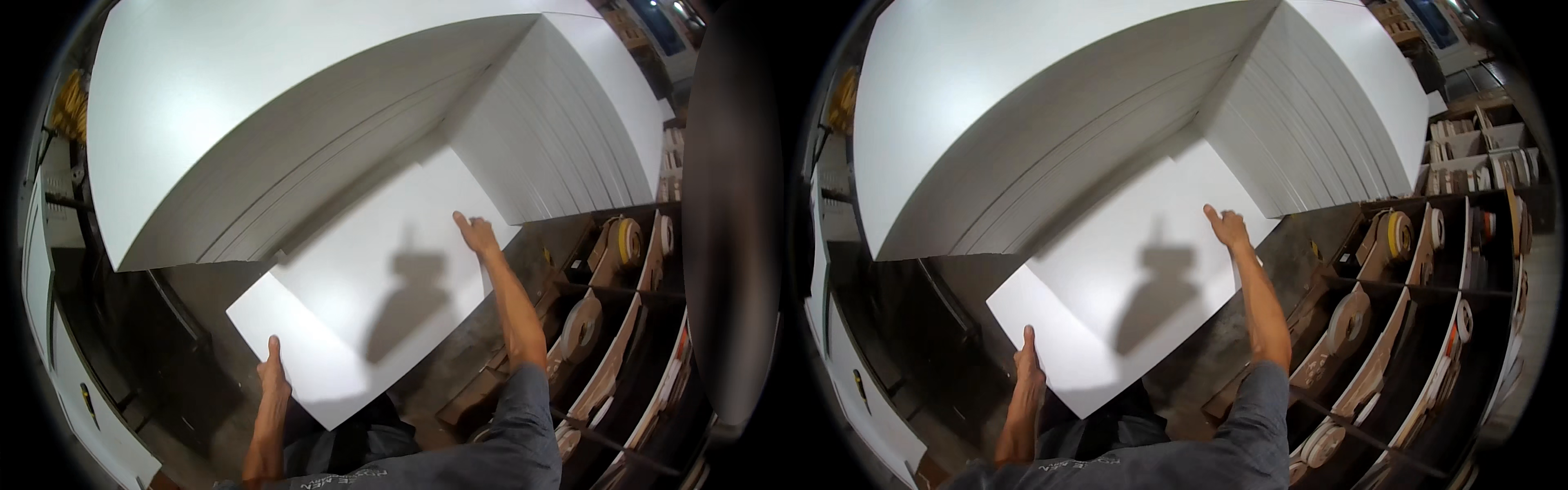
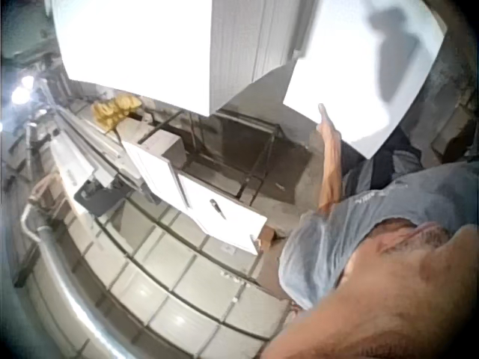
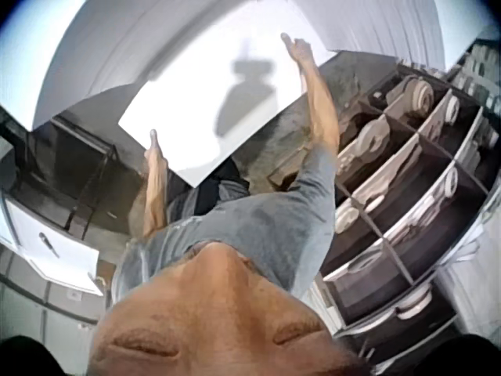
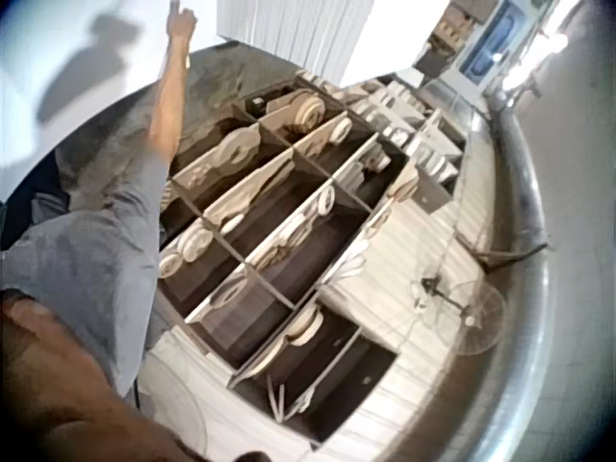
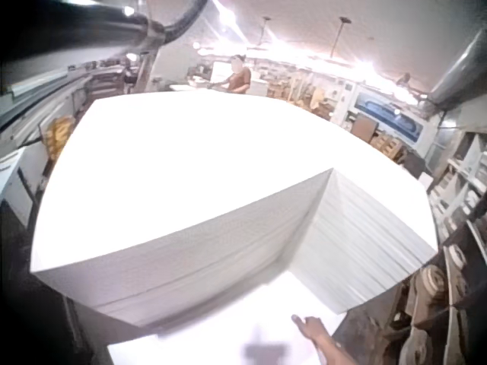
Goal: The person repeatedly picks up white cabinet doors from a stack, flips them over, and uses a yellow utility knife to scrape or trim the edges. They handle the doors one at a time, inspecting the edges and placing them back on the stack after treatment.
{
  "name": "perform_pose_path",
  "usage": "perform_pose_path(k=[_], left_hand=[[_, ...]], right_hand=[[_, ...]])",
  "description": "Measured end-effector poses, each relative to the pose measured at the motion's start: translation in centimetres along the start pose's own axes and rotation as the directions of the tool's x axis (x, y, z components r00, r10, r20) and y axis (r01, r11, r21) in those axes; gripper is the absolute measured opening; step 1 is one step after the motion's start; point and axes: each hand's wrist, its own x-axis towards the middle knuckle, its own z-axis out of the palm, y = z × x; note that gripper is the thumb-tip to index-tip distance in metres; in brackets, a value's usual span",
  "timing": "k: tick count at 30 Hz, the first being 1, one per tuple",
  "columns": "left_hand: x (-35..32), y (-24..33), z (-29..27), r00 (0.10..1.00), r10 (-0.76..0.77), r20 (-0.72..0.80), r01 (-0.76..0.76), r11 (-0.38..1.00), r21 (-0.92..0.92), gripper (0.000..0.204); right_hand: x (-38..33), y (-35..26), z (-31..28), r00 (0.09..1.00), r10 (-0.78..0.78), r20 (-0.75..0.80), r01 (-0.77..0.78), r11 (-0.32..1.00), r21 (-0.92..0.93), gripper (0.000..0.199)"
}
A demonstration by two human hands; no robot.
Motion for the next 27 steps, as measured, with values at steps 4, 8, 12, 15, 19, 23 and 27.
perform_pose_path(k=[4, 8, 12, 15, 19, 23, 27], left_hand=[[-0.2, -0.4, 6.4, 0.988, 0.153, 0.020, -0.148, 0.977, -0.155, 0.080], [4.9, -1.7, 10.5, 0.979, 0.176, -0.108, -0.178, 0.984, -0.011, 0.087], [0.2, 2.0, 16.8, 0.970, 0.082, -0.229, -0.048, 0.987, 0.152, 0.087], [2.8, 0.2, 18.7, 0.966, 0.108, -0.235, -0.074, 0.986, 0.150, 0.079], [2.9, -0.9, 18.4, 0.937, 0.182, -0.298, -0.126, 0.972, 0.198, 0.075], [3.2, -0.1, 14.9, 0.995, 0.040, -0.092, 0.035, 0.725, 0.688, 0.097], [0.5, 8.2, 7.4, 0.868, 0.227, 0.441, -0.469, 0.663, 0.583, 0.052]], right_hand=[[-0.2, -5.0, -4.2, 0.922, -0.366, -0.128, 0.373, 0.927, 0.033, 0.058], [-5.8, -1.1, -1.6, 0.860, -0.182, -0.476, 0.268, 0.956, 0.117, 0.047], [-15.3, 1.3, 1.4, 0.930, 0.100, -0.354, 0.071, 0.895, 0.441, 0.046], [-20.9, 0.2, 4.4, 0.952, 0.203, -0.228, -0.070, 0.872, 0.484, 0.036], [-28.2, -6.2, 5.6, 0.997, 0.060, 0.054, -0.080, 0.806, 0.586, 0.035], [-34.7, -16.3, 6.2, 0.900, -0.391, 0.196, 0.235, 0.810, 0.537, 0.030], [-36.6, -24.8, 10.3, 0.746, -0.514, 0.423, 0.076, 0.697, 0.713, 0.030]])
